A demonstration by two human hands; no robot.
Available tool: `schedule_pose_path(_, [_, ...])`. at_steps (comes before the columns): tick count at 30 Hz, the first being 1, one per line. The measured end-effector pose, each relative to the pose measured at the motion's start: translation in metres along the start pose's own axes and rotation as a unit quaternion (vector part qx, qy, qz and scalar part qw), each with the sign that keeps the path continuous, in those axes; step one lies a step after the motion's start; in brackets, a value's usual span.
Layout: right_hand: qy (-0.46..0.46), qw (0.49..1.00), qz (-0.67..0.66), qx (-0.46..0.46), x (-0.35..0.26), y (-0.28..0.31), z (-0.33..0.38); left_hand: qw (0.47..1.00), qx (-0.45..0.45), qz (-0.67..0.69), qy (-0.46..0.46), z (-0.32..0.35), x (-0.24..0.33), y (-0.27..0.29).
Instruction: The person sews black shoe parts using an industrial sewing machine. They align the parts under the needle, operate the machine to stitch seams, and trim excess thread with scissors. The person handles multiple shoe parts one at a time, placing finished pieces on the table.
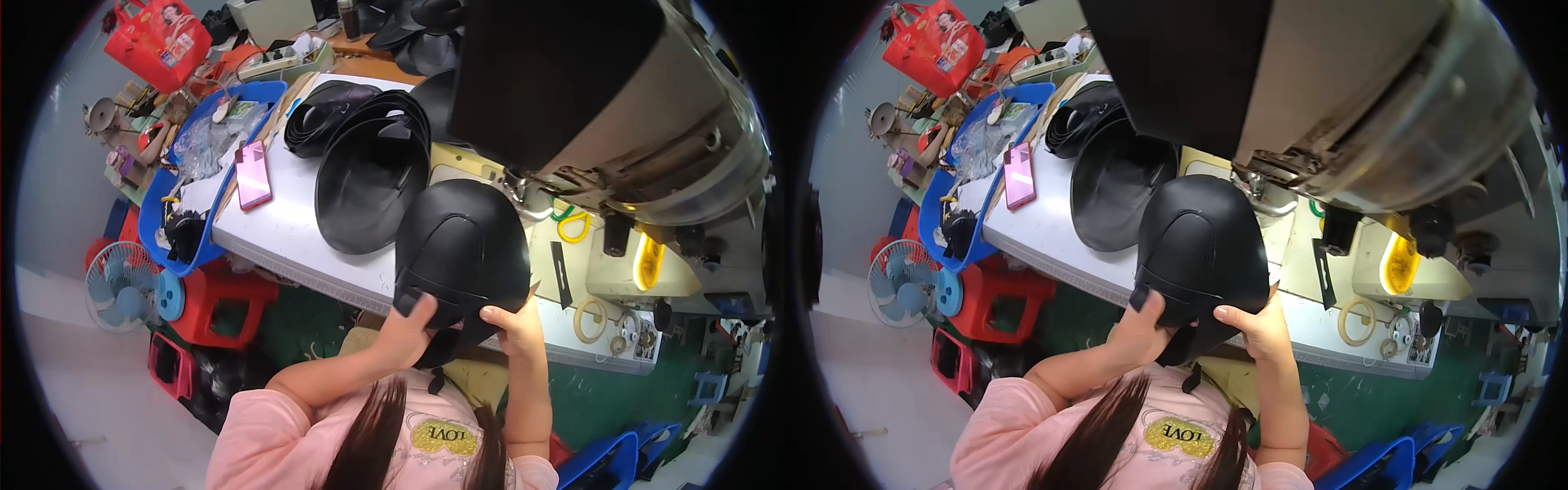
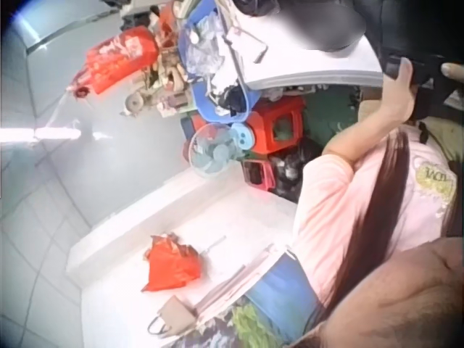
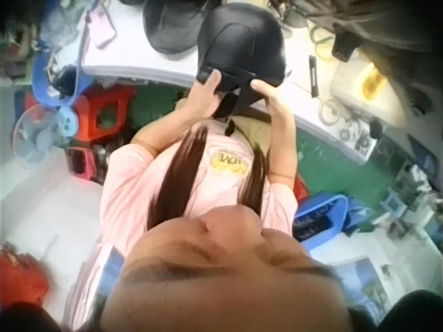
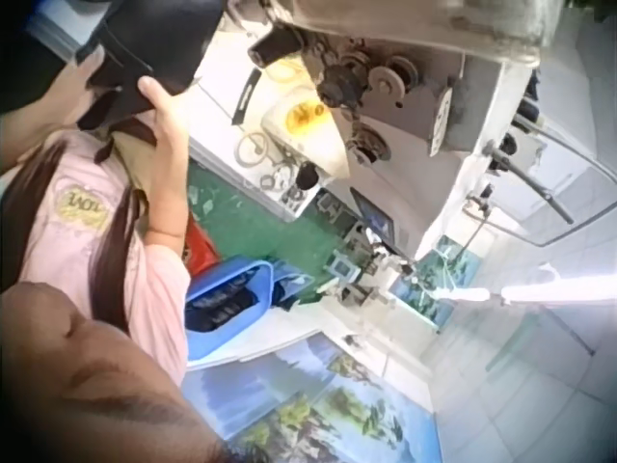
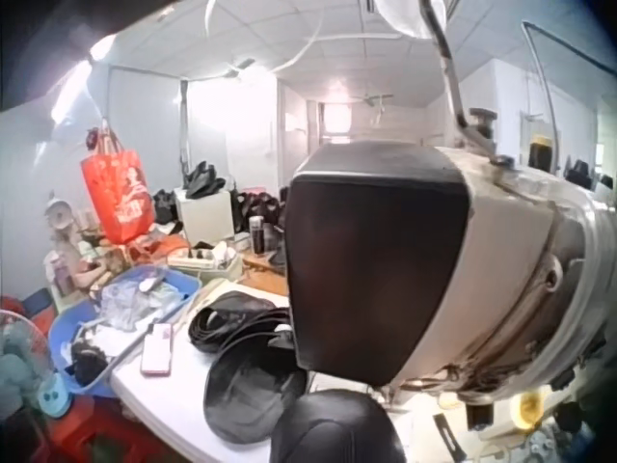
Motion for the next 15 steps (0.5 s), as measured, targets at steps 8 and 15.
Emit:
schedule_pose_path(8, [0.040, 0.999, 0.027, 0.004, -0.003, 0.008, -0.002, 0.998, 0.041, 0.017, 0.042, -0.005, -0.002, -0.003])
schedule_pose_path(15, [0.000, 1.000, 0.010, 0.019, -0.006, 0.022, 0.003, 0.970, -0.120, 0.053, 0.203, 0.007, -0.022, -0.015])
Point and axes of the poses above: each hand's wrist, its own z-axis away from the middle knuckle, its own y-axis out of the back of the hand, x = y × z, the point moved 9 cm from there along -z, towards the middle knuckle, and after that the axes turned 14 degrees about -x, right-handed, at the moved point
